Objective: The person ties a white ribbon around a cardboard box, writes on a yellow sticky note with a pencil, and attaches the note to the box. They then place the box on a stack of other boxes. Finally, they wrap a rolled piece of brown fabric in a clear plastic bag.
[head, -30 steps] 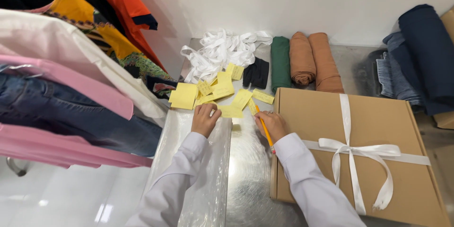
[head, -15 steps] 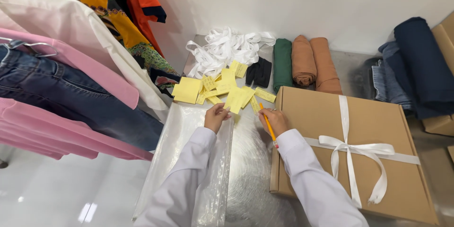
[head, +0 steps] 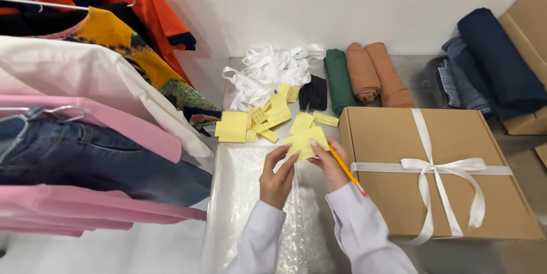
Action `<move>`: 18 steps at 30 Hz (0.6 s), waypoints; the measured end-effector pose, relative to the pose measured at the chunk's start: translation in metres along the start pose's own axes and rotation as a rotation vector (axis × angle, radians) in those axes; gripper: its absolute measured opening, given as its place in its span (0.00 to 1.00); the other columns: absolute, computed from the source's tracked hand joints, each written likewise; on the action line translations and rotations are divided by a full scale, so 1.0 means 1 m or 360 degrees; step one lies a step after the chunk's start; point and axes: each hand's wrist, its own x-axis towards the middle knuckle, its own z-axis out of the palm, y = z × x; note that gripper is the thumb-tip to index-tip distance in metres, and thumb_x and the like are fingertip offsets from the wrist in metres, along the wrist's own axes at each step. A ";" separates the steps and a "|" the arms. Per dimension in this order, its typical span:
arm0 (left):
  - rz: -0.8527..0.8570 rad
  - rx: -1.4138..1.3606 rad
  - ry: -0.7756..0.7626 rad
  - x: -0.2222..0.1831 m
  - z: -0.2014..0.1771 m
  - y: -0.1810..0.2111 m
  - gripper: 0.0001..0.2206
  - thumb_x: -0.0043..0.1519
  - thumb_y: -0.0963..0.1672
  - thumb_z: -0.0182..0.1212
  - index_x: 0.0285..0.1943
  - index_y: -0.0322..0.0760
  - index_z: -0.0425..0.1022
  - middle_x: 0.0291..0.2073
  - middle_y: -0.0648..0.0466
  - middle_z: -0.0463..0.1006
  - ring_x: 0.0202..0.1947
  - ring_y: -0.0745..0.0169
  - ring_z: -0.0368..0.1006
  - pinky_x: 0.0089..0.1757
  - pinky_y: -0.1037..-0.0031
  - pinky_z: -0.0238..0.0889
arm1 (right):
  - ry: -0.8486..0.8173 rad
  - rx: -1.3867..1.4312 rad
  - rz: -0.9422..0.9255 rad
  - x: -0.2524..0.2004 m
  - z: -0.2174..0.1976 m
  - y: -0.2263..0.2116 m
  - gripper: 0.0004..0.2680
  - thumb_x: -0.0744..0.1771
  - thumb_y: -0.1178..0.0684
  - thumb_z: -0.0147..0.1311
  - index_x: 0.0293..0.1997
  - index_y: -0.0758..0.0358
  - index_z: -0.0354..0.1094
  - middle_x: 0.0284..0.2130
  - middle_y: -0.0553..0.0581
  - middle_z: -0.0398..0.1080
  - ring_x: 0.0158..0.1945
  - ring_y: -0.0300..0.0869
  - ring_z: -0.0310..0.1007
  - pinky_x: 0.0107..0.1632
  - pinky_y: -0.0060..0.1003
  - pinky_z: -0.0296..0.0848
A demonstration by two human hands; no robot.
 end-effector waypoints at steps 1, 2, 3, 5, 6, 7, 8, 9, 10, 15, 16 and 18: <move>0.0005 -0.0004 -0.0005 0.005 -0.010 0.008 0.14 0.57 0.34 0.63 0.48 0.38 0.84 0.53 0.47 0.75 0.47 0.51 0.80 0.49 0.69 0.76 | 0.0005 0.0005 -0.0004 -0.006 0.001 -0.004 0.10 0.65 0.55 0.63 0.49 0.63 0.71 0.36 0.59 0.75 0.37 0.43 0.79 0.39 0.37 0.81; -0.0215 -0.0222 -0.0017 0.009 -0.019 0.016 0.13 0.58 0.33 0.58 0.48 0.36 0.82 0.58 0.44 0.70 0.52 0.46 0.77 0.52 0.62 0.74 | 0.0065 -0.0034 -0.0053 -0.012 0.002 -0.007 0.11 0.64 0.56 0.64 0.49 0.64 0.71 0.34 0.57 0.73 0.36 0.42 0.77 0.38 0.35 0.81; -0.0437 -0.0438 -0.0031 0.012 -0.029 0.025 0.14 0.59 0.32 0.53 0.47 0.33 0.80 0.62 0.40 0.65 0.57 0.41 0.74 0.54 0.55 0.72 | 0.0126 -0.0073 -0.0100 -0.019 0.002 -0.010 0.12 0.63 0.56 0.66 0.48 0.65 0.71 0.33 0.55 0.71 0.34 0.40 0.75 0.37 0.32 0.80; -0.0840 -0.0644 -0.0076 0.009 -0.043 0.020 0.12 0.60 0.38 0.56 0.52 0.36 0.76 0.59 0.46 0.72 0.53 0.51 0.76 0.51 0.64 0.72 | 0.0172 -0.0232 -0.0057 -0.025 0.000 -0.004 0.10 0.61 0.55 0.68 0.41 0.64 0.73 0.29 0.53 0.72 0.30 0.38 0.71 0.35 0.30 0.75; -0.1246 -0.0842 -0.0117 0.006 -0.048 0.019 0.15 0.62 0.44 0.60 0.58 0.38 0.72 0.56 0.52 0.78 0.49 0.61 0.78 0.49 0.74 0.72 | 0.0210 -0.0395 -0.0010 -0.028 -0.004 -0.001 0.09 0.58 0.54 0.71 0.34 0.62 0.75 0.24 0.52 0.73 0.26 0.36 0.68 0.32 0.27 0.70; -0.1247 -0.0852 -0.0132 0.006 -0.051 0.013 0.15 0.62 0.44 0.60 0.58 0.38 0.72 0.56 0.52 0.78 0.49 0.61 0.78 0.49 0.74 0.72 | 0.0227 -0.0393 -0.0012 -0.034 -0.006 -0.001 0.09 0.58 0.54 0.71 0.34 0.62 0.75 0.24 0.52 0.73 0.26 0.36 0.68 0.32 0.27 0.70; -0.1345 -0.0801 -0.0346 0.006 -0.054 0.006 0.14 0.61 0.46 0.63 0.55 0.40 0.75 0.47 0.55 0.79 0.43 0.65 0.76 0.44 0.77 0.70 | -0.0037 -0.0512 -0.0038 -0.040 -0.009 -0.002 0.09 0.58 0.55 0.72 0.32 0.63 0.74 0.24 0.50 0.70 0.25 0.34 0.63 0.31 0.26 0.66; -0.1439 -0.0745 -0.0564 0.007 -0.056 0.000 0.13 0.59 0.47 0.66 0.52 0.43 0.79 0.37 0.58 0.80 0.37 0.69 0.74 0.39 0.80 0.68 | -0.0300 -0.0628 -0.0060 -0.046 -0.011 -0.003 0.09 0.59 0.57 0.73 0.31 0.64 0.73 0.23 0.49 0.67 0.24 0.32 0.58 0.30 0.25 0.63; -0.1439 -0.0752 -0.0583 0.003 -0.059 -0.003 0.13 0.59 0.47 0.66 0.52 0.43 0.79 0.37 0.58 0.80 0.37 0.69 0.74 0.39 0.80 0.68 | -0.0281 -0.0626 -0.0059 -0.052 -0.008 -0.004 0.09 0.59 0.57 0.73 0.31 0.64 0.73 0.23 0.49 0.67 0.24 0.32 0.58 0.30 0.25 0.63; -0.1858 -0.0819 -0.0099 -0.010 -0.047 -0.018 0.07 0.56 0.43 0.73 0.37 0.35 0.82 0.35 0.57 0.78 0.32 0.67 0.70 0.36 0.79 0.65 | -0.0137 -0.0469 -0.0256 -0.060 0.000 0.006 0.14 0.61 0.56 0.66 0.48 0.63 0.72 0.38 0.60 0.80 0.44 0.41 0.79 0.52 0.32 0.75; -0.1868 -0.0820 -0.0117 -0.011 -0.041 -0.010 0.07 0.56 0.43 0.73 0.37 0.35 0.82 0.35 0.57 0.78 0.32 0.67 0.70 0.36 0.79 0.65 | -0.0119 -0.0469 -0.0248 -0.066 0.000 0.009 0.14 0.61 0.56 0.66 0.48 0.63 0.72 0.38 0.60 0.80 0.44 0.41 0.79 0.52 0.32 0.75; -0.2246 -0.1444 0.0599 -0.010 -0.030 0.003 0.09 0.58 0.40 0.68 0.43 0.27 0.78 0.35 0.46 0.78 0.38 0.53 0.77 0.39 0.69 0.71 | -0.0306 -0.0484 -0.0078 -0.074 0.001 0.015 0.18 0.58 0.60 0.69 0.52 0.61 0.71 0.48 0.56 0.78 0.49 0.43 0.79 0.53 0.37 0.79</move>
